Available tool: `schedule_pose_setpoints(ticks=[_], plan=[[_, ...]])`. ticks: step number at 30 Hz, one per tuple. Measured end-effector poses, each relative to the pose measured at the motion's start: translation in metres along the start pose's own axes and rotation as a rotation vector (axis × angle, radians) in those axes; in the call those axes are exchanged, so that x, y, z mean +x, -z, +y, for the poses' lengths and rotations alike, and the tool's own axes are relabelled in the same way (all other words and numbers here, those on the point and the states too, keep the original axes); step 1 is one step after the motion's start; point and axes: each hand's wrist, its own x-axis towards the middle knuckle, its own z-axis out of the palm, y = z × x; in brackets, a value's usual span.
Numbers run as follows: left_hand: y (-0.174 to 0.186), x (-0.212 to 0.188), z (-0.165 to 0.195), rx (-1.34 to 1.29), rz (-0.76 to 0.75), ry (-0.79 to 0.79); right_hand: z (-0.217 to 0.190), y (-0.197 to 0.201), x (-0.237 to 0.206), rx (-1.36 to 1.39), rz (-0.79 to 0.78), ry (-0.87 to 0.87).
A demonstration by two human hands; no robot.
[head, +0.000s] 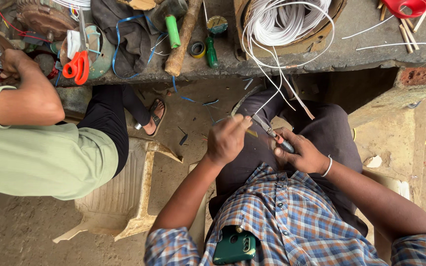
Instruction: The person sits on a chair and strips insulation from the ends of electrical wires. They cut wire pieces with scissors, then use a small blade to scrape and remove the insulation from copper wire ends, working on one wire at a time over their lap.
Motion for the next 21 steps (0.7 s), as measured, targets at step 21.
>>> schedule_pose_setpoints(ticks=[21], plan=[[0.025,0.025,-0.004,-0.355,-0.229,0.308,-0.007,0.003,-0.001,-0.248,0.026,0.015]])
